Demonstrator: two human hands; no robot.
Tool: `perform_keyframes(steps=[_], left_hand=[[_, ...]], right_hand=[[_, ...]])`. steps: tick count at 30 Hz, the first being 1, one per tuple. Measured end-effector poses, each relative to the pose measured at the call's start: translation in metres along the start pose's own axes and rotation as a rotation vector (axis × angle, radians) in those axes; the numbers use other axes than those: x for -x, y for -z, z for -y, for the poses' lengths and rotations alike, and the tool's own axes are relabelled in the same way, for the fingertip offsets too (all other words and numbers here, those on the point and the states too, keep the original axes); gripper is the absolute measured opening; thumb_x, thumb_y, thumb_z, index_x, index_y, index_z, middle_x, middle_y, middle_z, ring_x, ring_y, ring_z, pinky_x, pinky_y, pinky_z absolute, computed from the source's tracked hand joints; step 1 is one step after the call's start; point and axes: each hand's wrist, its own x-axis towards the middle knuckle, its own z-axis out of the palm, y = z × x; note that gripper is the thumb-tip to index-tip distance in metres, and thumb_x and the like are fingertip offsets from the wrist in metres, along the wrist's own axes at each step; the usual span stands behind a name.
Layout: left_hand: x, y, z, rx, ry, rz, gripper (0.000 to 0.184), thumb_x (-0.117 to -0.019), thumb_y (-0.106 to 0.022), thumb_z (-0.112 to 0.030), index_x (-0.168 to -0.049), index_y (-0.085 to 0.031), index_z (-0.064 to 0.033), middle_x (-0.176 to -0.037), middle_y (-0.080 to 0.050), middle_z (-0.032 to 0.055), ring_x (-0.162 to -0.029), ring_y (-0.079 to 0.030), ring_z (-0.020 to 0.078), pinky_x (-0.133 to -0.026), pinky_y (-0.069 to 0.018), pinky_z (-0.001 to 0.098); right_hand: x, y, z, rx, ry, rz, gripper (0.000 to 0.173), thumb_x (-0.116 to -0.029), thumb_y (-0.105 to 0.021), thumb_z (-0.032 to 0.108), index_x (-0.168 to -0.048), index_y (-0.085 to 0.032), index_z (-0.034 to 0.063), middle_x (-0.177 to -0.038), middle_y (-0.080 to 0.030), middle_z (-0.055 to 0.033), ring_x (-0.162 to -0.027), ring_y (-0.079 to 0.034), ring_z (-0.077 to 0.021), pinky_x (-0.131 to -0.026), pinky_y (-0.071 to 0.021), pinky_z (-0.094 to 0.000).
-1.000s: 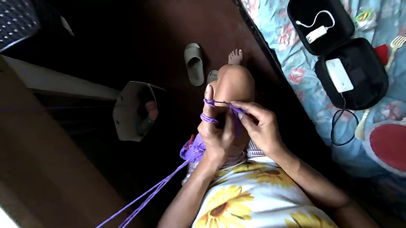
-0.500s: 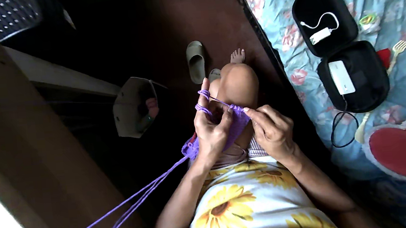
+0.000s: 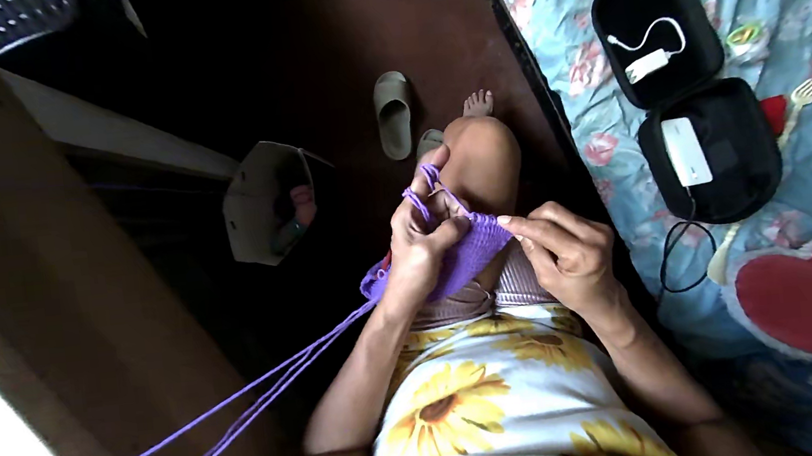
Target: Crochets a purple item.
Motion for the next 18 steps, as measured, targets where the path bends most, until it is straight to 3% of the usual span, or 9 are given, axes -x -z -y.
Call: perform_keyframes(steps=[3, 5, 6, 8, 11, 14, 16, 18], left_hand=[[0.002, -0.002, 0.001, 0.033, 0.013, 0.042, 0.073, -0.0857, -0.055, 0.005, -0.156, -0.037, -0.0074, -0.082, -0.065, -0.0008, -0.065, -0.060, 0.0042, -0.062, -0.0530, 0.0195], [0.005, -0.007, 0.001, 0.016, -0.029, 0.053, 0.074, -0.0862, -0.056, 0.007, -0.156, -0.034, -0.0047, -0.086, -0.066, -0.0010, -0.068, -0.061, 0.0039, -0.065, -0.0538, 0.0193], [0.006, -0.011, 0.000, 0.000, -0.057, 0.055, 0.073, -0.0873, -0.056, 0.008, -0.156, -0.033, -0.0027, -0.089, -0.067, -0.0008, -0.071, -0.062, 0.0038, -0.067, -0.0552, 0.0199], [0.009, -0.017, -0.002, -0.037, -0.093, 0.054, 0.073, -0.0875, -0.056, 0.009, -0.156, -0.032, -0.0012, -0.096, -0.070, -0.0008, -0.077, -0.065, 0.0031, -0.072, -0.0567, 0.0202], [0.012, -0.023, -0.006, -0.078, -0.087, 0.024, 0.071, -0.0882, -0.056, 0.008, -0.155, -0.034, -0.0021, -0.097, -0.070, -0.0018, -0.078, -0.065, 0.0022, -0.073, -0.0566, 0.0196], [0.012, -0.022, -0.008, -0.046, -0.037, 0.040, 0.065, -0.0901, -0.055, 0.008, -0.152, -0.042, -0.0049, -0.094, -0.068, -0.0022, -0.076, -0.063, 0.0031, -0.071, -0.0558, 0.0203], [0.011, -0.017, -0.010, 0.033, -0.003, 0.077, 0.046, -0.0918, -0.056, 0.002, -0.137, -0.060, -0.0067, -0.092, -0.070, -0.0034, -0.076, -0.065, 0.0036, -0.071, -0.0565, 0.0217], [0.009, -0.006, -0.015, 0.134, 0.031, 0.130, 0.016, -0.0943, -0.064, -0.014, -0.105, -0.076, -0.0133, -0.088, -0.074, -0.0030, -0.074, -0.067, 0.0037, -0.068, -0.0573, 0.0228]], right_hand=[[0.000, -0.001, 0.001, -0.263, -0.144, 0.030, 0.016, -0.0941, -0.066, 0.002, -0.104, -0.078, 0.0004, -0.085, -0.066, -0.0060, -0.076, -0.062, -0.0046, -0.067, -0.0527, -0.0164], [-0.002, 0.000, 0.007, -0.489, -0.301, 0.060, 0.018, -0.0929, -0.066, -0.002, -0.109, -0.074, -0.0026, -0.096, -0.071, -0.0049, -0.085, -0.066, -0.0025, -0.076, -0.0570, -0.0162], [-0.004, 0.001, 0.009, -0.602, -0.387, 0.076, 0.022, -0.0926, -0.065, -0.003, -0.113, -0.073, -0.0020, -0.101, -0.073, -0.0035, -0.085, -0.067, -0.0019, -0.077, -0.0582, -0.0171], [-0.007, 0.000, 0.012, -0.760, -0.506, 0.091, 0.031, -0.0921, -0.061, -0.005, -0.121, -0.072, 0.0001, -0.099, -0.072, -0.0003, -0.077, -0.062, -0.0001, -0.068, -0.0529, -0.0165], [-0.009, 0.001, 0.012, -0.842, -0.516, 0.115, 0.031, -0.0947, -0.058, -0.006, -0.122, -0.072, 0.0000, -0.113, -0.075, -0.0029, -0.093, -0.070, -0.0031, -0.081, -0.0584, -0.0205], [-0.007, 0.004, 0.010, -0.889, -0.507, 0.121, 0.028, -0.0943, -0.059, -0.006, -0.117, -0.074, 0.0010, -0.110, -0.075, -0.0018, -0.085, -0.067, -0.0006, -0.075, -0.0568, -0.0178], [-0.005, 0.008, 0.010, -0.975, -0.542, 0.108, 0.026, -0.0943, -0.061, -0.002, -0.114, -0.076, 0.0044, -0.099, -0.075, 0.0017, -0.064, -0.053, 0.0048, -0.057, -0.0452, -0.0127], [-0.003, 0.013, 0.011, -1.094, -0.561, 0.107, 0.024, -0.0950, -0.062, 0.001, -0.113, -0.077, 0.0073, -0.090, -0.073, 0.0032, -0.056, -0.045, 0.0062, -0.050, -0.0372, -0.0119]])
